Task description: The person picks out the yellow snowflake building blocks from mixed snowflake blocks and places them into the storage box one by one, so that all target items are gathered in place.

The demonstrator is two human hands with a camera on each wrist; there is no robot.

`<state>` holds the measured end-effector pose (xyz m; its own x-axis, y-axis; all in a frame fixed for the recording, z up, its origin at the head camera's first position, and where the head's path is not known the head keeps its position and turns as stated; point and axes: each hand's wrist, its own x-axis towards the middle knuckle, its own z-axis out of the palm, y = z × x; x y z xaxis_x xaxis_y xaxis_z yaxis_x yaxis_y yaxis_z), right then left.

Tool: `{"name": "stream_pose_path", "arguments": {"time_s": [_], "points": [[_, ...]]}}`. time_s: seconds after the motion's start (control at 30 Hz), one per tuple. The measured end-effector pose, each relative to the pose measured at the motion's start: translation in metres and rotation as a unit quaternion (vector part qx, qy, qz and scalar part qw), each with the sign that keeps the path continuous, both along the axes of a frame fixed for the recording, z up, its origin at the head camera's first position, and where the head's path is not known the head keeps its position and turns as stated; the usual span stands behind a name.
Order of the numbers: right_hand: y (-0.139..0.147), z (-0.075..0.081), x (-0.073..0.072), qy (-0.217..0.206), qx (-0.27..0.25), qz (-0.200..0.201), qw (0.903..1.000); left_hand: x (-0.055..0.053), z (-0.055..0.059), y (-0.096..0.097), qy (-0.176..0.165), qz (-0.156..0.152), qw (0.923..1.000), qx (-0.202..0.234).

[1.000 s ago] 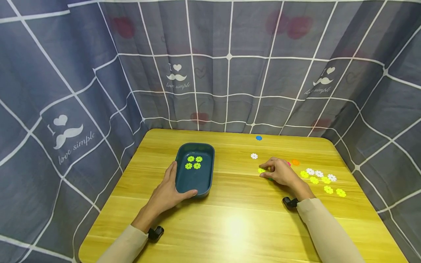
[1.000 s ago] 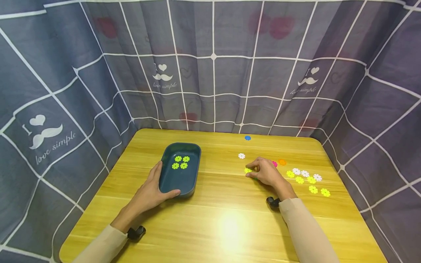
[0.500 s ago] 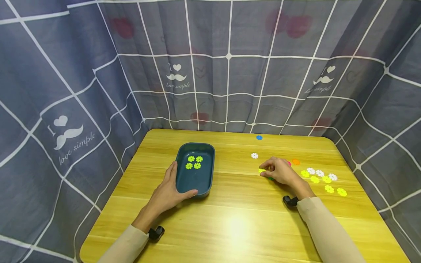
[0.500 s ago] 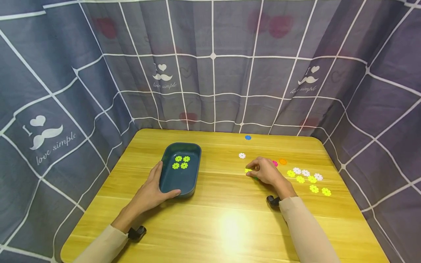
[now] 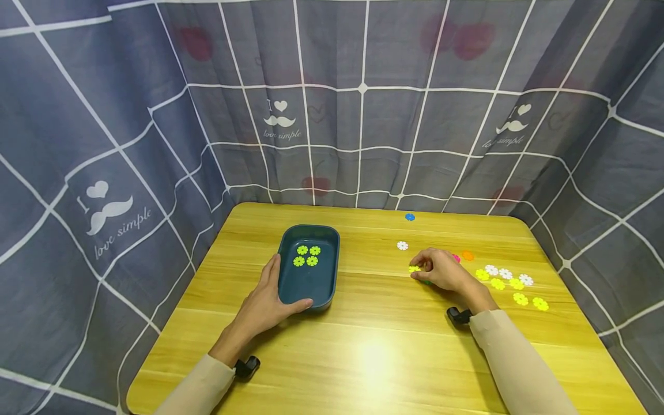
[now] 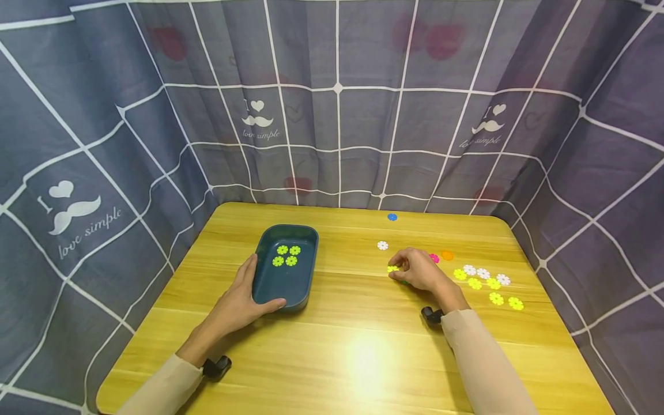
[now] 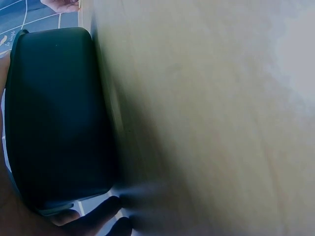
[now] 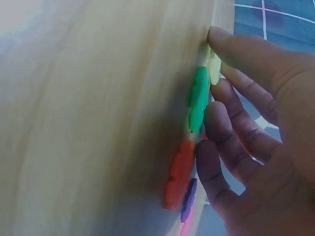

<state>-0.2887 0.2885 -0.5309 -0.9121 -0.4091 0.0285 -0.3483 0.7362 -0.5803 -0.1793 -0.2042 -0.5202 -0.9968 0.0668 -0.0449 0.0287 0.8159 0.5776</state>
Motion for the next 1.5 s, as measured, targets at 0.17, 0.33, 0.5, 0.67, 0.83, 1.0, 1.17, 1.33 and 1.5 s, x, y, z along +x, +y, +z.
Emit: {"name": "stream_pose_path", "arguments": {"time_s": [0.17,0.33,0.5,0.67,0.83,1.0,1.17,1.33,1.5], "points": [[-0.001,0.002,-0.001,0.000,-0.005,0.002,1.0000,0.000,0.001,0.000,0.003,-0.001,1.0000,-0.002],[-0.002,0.002,-0.001,0.000,0.008,-0.002,1.0000,0.000,0.000,0.000,0.003,-0.002,1.0000,-0.001],[-0.003,0.001,-0.001,0.003,0.013,0.000,0.9999,0.000,0.000,0.000,0.001,-0.002,1.0000,-0.002],[-0.004,0.002,-0.001,0.009,0.011,0.001,0.9999,0.000,0.000,-0.001,-0.001,0.000,1.0000,-0.003],[-0.005,0.002,0.000,0.014,0.014,0.001,0.9998,0.000,-0.001,-0.001,-0.001,-0.001,1.0000,-0.001],[-0.007,0.003,0.000,0.014,0.013,0.001,0.9998,0.000,-0.002,-0.001,0.002,-0.002,1.0000,-0.002],[-0.010,0.003,0.000,0.020,0.013,-0.002,0.9997,0.000,-0.001,-0.001,0.002,-0.002,1.0000,0.000],[-0.013,0.005,0.000,0.024,0.015,-0.006,0.9996,0.000,-0.001,-0.001,0.002,-0.001,1.0000,0.002],[-0.017,0.008,0.002,0.024,0.014,-0.005,0.9996,0.000,-0.002,-0.001,0.002,0.000,1.0000,0.005]]}}
